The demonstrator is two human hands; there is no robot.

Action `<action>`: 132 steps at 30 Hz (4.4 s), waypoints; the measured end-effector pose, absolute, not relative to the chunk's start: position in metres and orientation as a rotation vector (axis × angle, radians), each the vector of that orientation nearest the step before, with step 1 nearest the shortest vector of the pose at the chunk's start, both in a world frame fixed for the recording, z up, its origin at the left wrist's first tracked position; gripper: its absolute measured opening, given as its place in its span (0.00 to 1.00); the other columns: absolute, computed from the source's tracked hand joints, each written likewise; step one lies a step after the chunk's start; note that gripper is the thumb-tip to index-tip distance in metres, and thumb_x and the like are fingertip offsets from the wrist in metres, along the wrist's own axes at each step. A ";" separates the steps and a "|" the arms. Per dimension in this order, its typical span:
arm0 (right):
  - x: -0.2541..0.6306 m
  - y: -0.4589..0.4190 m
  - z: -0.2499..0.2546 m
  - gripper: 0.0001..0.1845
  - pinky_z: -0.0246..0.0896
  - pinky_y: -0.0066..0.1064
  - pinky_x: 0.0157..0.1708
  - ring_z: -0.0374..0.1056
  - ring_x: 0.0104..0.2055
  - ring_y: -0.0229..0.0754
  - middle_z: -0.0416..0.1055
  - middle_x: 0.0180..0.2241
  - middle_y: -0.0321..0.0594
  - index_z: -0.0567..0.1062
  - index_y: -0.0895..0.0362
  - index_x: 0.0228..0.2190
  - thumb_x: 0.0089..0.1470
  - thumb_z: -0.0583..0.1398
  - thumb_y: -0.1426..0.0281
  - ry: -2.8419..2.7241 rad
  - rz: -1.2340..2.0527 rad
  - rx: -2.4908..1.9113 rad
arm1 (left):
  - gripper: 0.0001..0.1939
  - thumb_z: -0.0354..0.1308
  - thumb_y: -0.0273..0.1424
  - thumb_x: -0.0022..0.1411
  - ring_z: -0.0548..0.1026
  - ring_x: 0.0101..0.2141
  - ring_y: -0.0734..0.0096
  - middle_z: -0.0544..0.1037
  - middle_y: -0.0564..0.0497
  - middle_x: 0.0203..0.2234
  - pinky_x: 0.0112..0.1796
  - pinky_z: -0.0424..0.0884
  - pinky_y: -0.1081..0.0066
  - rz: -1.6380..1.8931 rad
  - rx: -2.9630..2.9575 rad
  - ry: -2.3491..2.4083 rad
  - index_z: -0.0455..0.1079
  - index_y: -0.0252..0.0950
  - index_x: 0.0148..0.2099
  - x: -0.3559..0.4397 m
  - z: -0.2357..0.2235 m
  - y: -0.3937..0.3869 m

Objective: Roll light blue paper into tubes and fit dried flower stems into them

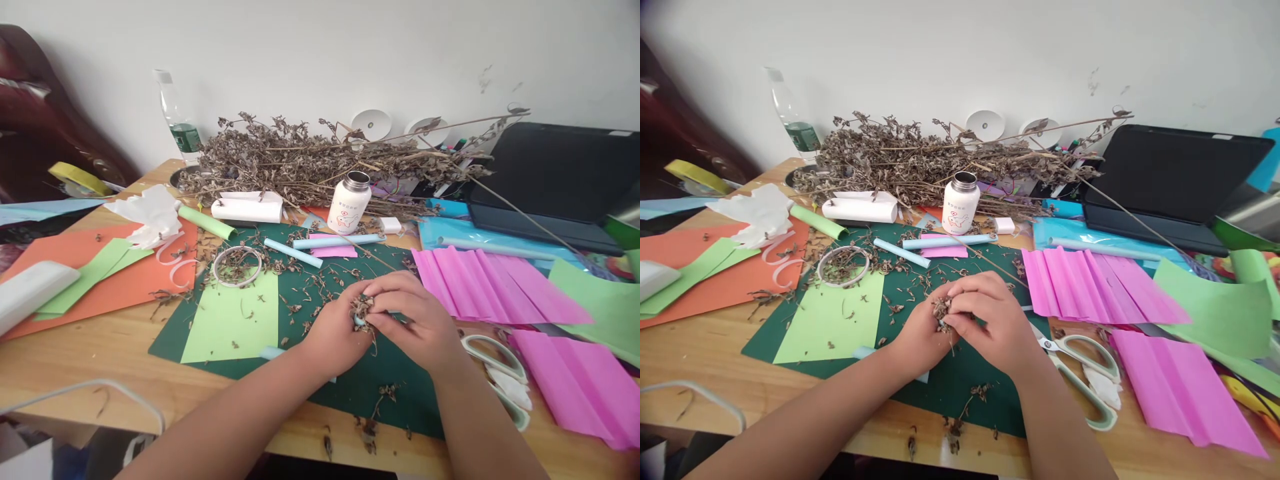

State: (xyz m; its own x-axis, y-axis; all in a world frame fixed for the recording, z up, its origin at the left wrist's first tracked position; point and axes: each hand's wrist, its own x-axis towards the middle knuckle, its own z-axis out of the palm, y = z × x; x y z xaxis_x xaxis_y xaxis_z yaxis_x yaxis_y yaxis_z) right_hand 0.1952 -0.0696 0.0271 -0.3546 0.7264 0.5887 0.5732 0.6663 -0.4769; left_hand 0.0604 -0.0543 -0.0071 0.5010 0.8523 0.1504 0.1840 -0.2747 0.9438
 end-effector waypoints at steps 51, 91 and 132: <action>0.201 -0.076 0.034 0.12 0.61 0.32 0.34 0.62 0.36 0.38 0.63 0.32 0.39 0.67 0.52 0.34 0.49 0.52 0.79 -2.164 0.399 -1.057 | 0.29 0.50 0.24 0.49 0.70 0.25 0.73 0.70 0.54 0.23 0.29 0.67 0.72 0.848 1.751 0.770 0.47 0.35 0.54 0.060 -0.007 -0.051; 0.191 -0.076 0.031 0.09 0.62 0.29 0.31 0.64 0.32 0.37 0.68 0.27 0.36 0.67 0.53 0.29 0.46 0.55 0.79 -1.948 0.425 -1.123 | 0.27 0.51 0.25 0.50 0.69 0.43 0.65 0.71 0.48 0.41 0.42 0.66 0.68 0.876 1.753 0.804 0.52 0.38 0.53 0.059 -0.009 -0.050; 0.189 -0.081 0.035 0.13 0.59 0.41 0.37 0.62 0.39 0.45 0.65 0.37 0.43 0.64 0.54 0.35 0.43 0.58 0.69 -2.091 0.085 -0.997 | 0.30 0.51 0.25 0.50 0.71 0.31 0.69 0.70 0.53 0.27 0.35 0.68 0.69 0.845 1.786 0.758 0.45 0.39 0.55 0.057 -0.008 -0.050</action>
